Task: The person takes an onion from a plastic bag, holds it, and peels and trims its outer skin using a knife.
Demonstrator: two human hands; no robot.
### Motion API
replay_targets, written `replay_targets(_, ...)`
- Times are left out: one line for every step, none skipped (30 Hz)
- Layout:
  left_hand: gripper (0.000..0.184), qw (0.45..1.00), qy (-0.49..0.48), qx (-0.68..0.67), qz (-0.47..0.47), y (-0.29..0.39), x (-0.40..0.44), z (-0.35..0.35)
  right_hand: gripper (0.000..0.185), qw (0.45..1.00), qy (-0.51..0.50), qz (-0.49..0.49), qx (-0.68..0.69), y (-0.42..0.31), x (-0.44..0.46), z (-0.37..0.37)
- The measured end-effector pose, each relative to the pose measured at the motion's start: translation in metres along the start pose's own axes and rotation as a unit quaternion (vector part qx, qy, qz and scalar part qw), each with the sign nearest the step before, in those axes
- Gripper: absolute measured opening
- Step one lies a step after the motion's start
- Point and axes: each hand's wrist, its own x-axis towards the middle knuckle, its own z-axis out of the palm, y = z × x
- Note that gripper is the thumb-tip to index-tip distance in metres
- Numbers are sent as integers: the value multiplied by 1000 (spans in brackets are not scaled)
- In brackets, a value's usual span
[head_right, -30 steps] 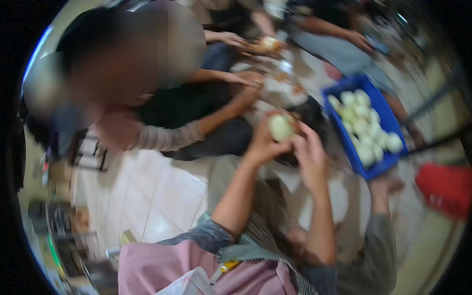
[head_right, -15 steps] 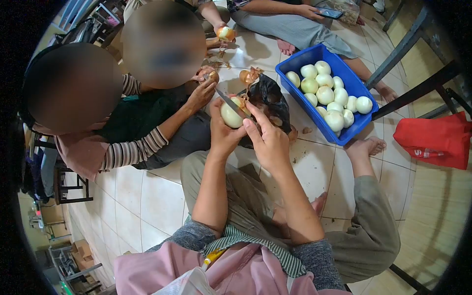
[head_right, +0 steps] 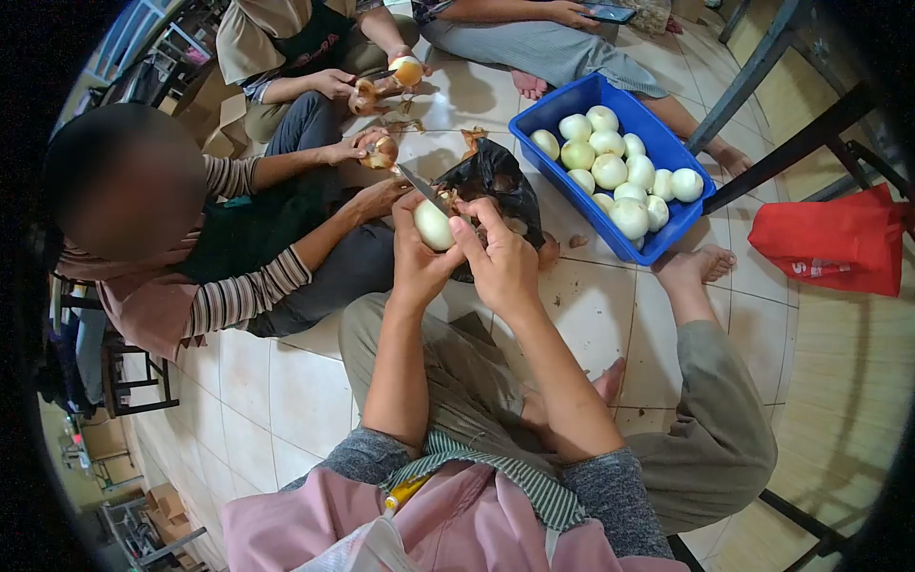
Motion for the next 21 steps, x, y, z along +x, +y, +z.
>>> replay_targets(69, 1000, -4, 9, -2, 1, 0, 0, 34, 1000, -2, 4, -2, 3, 0, 0)
replay_targets(68, 1000, -9, 19, -4, 2, -1, -1, 34, 1000, -4, 8, -3, 6, 0, -1)
replay_targets(68, 1000, -13, 28, -6, 3, -1, -1, 34, 1000, -6, 11, -5, 8, -1, -2)
replay_targets(67, 1000, -8, 9, -4, 0, -1, -1, 34, 1000, -11, -2, 18, 6, -1, -5)
replay_targets(67, 1000, -3, -9, -2, -6, -1, 0, 35, 999, -16, -15, 42, 3, -1, -8)
replay_targets(67, 1000, 3, -27, -1, -11, -2, 0, 35, 997, -23, -28, 66, 1, -2, -11)
replay_targets(66, 1000, 1, -27, 0, -13, -2, -1, 35, 999, -22, -25, 42, 3, -2, -11)
replay_targets(66, 1000, -3, -27, 0, -15, -2, -2, 36, 999, -21, -21, 18, 7, -3, -9)
replay_targets(66, 1000, -7, -27, 0, -16, -2, -2, 36, 1000, -19, -18, -6, 8, -4, -10)
replay_targets(66, 999, -4, -31, -6, -13, -2, 1, 36, 999, -24, 10, -33, 6, -3, -11)
replay_targets(65, 999, -2, -35, -12, -9, -4, 6, 37, 997, -26, 38, -60, 2, -1, -11)
replay_targets(65, 999, 0, -38, -17, -7, -4, 8, 38, 994, -29, 67, -87, 0, 1, -11)
replay_targets(65, 999, -4, -34, -16, -6, -4, 8, 38, 994, -35, 66, -79, 1, 2, -12)
replay_targets(66, 999, -8, -29, -15, -6, -4, 6, 37, 995, -42, 64, -70, 3, 2, -13)
replay_targets(66, 1000, -11, -24, -13, -7, -3, 4, 37, 995, -50, 62, -62, 4, 2, -13)
replay_targets(67, 1000, -1, 7, -2, -12, -2, 0, 37, 997, -50, 33, -47, 7, 2, -14)
replay_targets(68, 999, 7, 38, 8, -18, 0, -4, 37, 998, -49, 5, -33, 9, 1, -15)
replay_targets(69, 997, 16, 68, 18, -23, 0, -4, 37, 998, -49, -24, -20, 11, 0, -17)
replay_targets(68, 999, 12, 50, 15, -18, 0, -2, 37, 999, -42, -20, -18, 8, 0, -17)
replay_targets(68, 999, 7, 33, 12, -12, -1, 1, 37, 999, -35, -17, -16, 5, 0, -17)
replay_targets(67, 1000, 2, 15, 10, -7, -1, 4, 37, 999, -26, -15, -14, 2, 1, -17)
